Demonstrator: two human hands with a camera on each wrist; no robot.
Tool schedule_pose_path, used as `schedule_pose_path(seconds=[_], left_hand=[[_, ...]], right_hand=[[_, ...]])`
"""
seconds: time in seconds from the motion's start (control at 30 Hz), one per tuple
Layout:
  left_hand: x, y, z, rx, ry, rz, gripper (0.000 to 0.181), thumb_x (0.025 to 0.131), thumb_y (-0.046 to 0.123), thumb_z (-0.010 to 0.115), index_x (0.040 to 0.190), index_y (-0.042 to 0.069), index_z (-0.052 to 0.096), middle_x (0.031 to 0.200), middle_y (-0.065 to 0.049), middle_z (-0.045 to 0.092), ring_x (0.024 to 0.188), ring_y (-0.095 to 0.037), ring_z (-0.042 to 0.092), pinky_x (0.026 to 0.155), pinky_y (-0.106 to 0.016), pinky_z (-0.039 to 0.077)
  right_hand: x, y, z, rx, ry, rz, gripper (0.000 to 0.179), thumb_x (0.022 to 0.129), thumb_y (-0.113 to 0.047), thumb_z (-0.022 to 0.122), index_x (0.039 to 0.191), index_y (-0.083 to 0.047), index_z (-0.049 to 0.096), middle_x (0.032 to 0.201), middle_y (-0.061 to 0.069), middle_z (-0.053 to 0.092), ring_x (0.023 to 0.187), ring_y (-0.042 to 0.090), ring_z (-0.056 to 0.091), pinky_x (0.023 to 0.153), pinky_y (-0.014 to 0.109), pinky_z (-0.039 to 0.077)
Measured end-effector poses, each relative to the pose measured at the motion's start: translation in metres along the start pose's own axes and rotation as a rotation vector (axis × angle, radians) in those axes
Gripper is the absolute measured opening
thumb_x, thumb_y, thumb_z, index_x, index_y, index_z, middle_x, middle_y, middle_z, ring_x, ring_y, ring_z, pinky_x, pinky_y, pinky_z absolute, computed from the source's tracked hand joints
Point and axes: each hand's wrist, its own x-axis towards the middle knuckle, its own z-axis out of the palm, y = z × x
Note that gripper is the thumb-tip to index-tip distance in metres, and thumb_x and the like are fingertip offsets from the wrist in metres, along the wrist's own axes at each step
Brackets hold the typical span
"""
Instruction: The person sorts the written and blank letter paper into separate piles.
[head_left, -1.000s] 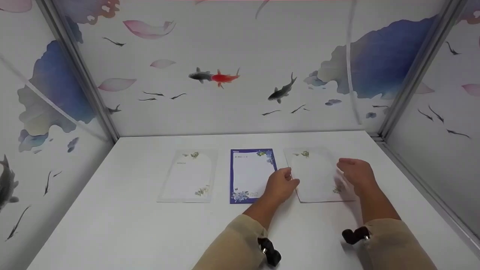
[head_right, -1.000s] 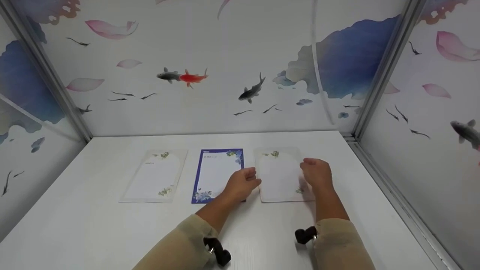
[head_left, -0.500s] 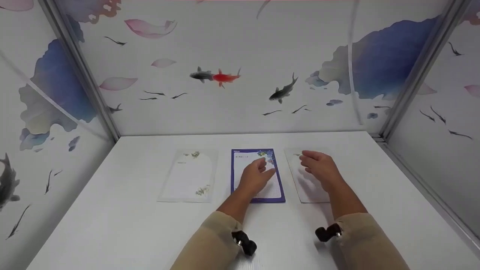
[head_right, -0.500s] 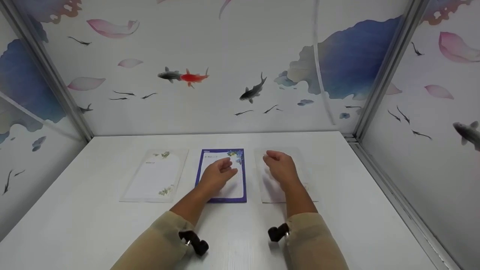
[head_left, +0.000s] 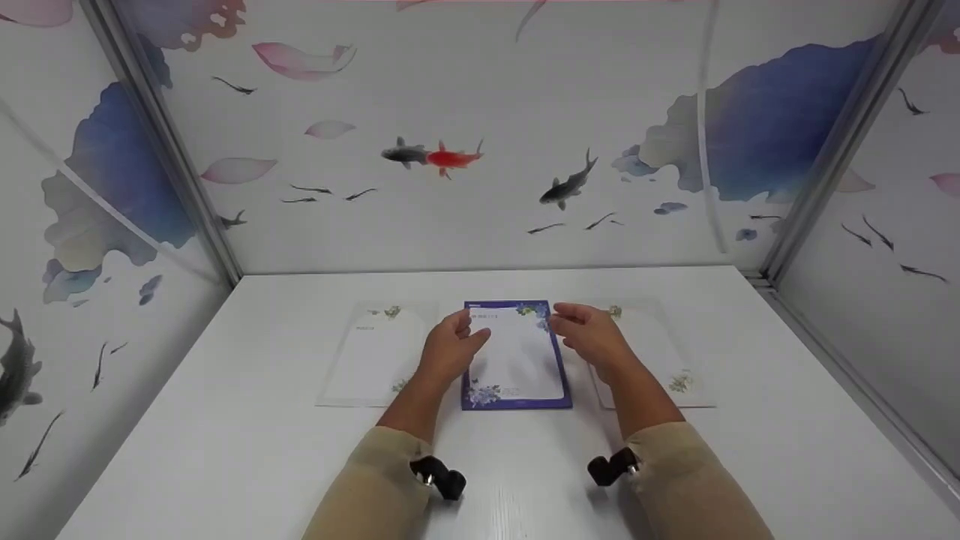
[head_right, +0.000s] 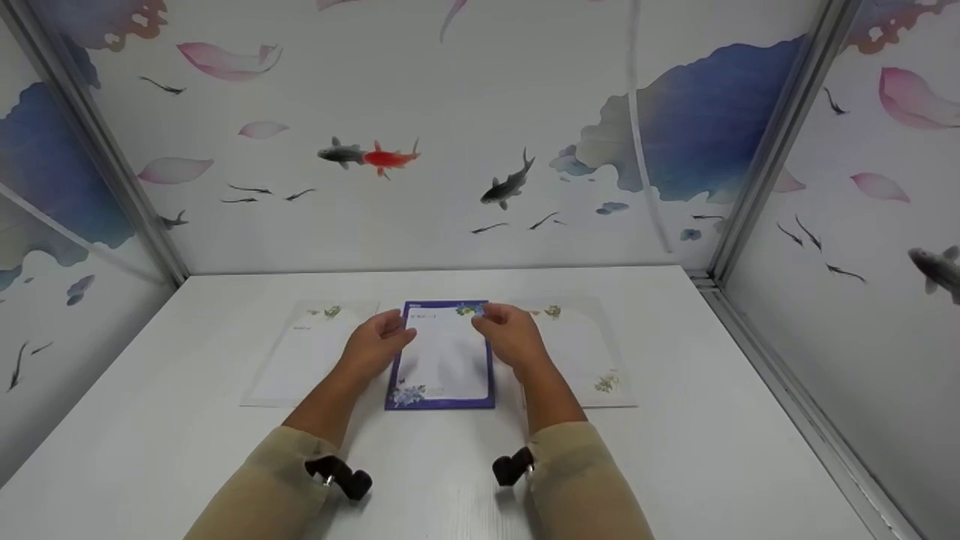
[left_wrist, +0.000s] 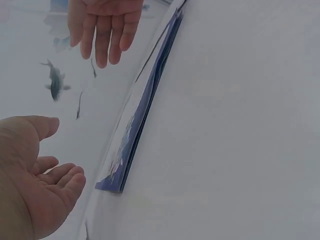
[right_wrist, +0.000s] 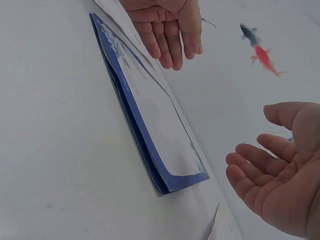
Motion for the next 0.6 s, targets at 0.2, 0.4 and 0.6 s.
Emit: schedule_pose_path(seconds=[0.2, 0.4, 0.6], left_hand=[[-0.005, -0.003, -0.01, 0.113, -0.099, -0.053, 0.085, 0.096, 0.048, 0.077, 0.167, 0.02, 0.038, 0.174, -0.009, 0.039, 0.164, -0.034, 0.033, 0.133, -0.055, 0.029], [-0.011, -0.009, -0.011, 0.304, -0.227, -0.021, 0.089, 0.094, 0.053, 0.077, 0.168, 0.026, 0.036, 0.18, -0.006, 0.024, 0.168, -0.033, 0.02, 0.136, -0.058, 0.02], [-0.009, -0.011, -0.008, 0.456, -0.321, 0.039, 0.091, 0.094, 0.057, 0.075, 0.169, 0.026, 0.034, 0.182, -0.003, 0.018, 0.17, -0.031, 0.014, 0.137, -0.058, 0.017]], right_hand=[[-0.004, 0.002, 0.003, -0.191, -0.059, -0.036, 0.07, 0.103, -0.046, 0.07, 0.163, -0.02, 0.045, 0.168, 0.007, 0.049, 0.157, 0.033, 0.045, 0.127, 0.056, 0.04], [-0.008, 0.01, 0.006, -0.465, -0.134, -0.077, 0.083, 0.095, -0.063, 0.072, 0.165, -0.03, 0.042, 0.176, 0.011, 0.035, 0.164, 0.042, 0.029, 0.128, 0.068, 0.03], [-0.007, 0.017, 0.007, -0.613, -0.192, -0.082, 0.078, 0.097, -0.058, 0.073, 0.165, -0.036, 0.042, 0.178, 0.008, 0.031, 0.166, 0.042, 0.023, 0.129, 0.072, 0.022]])
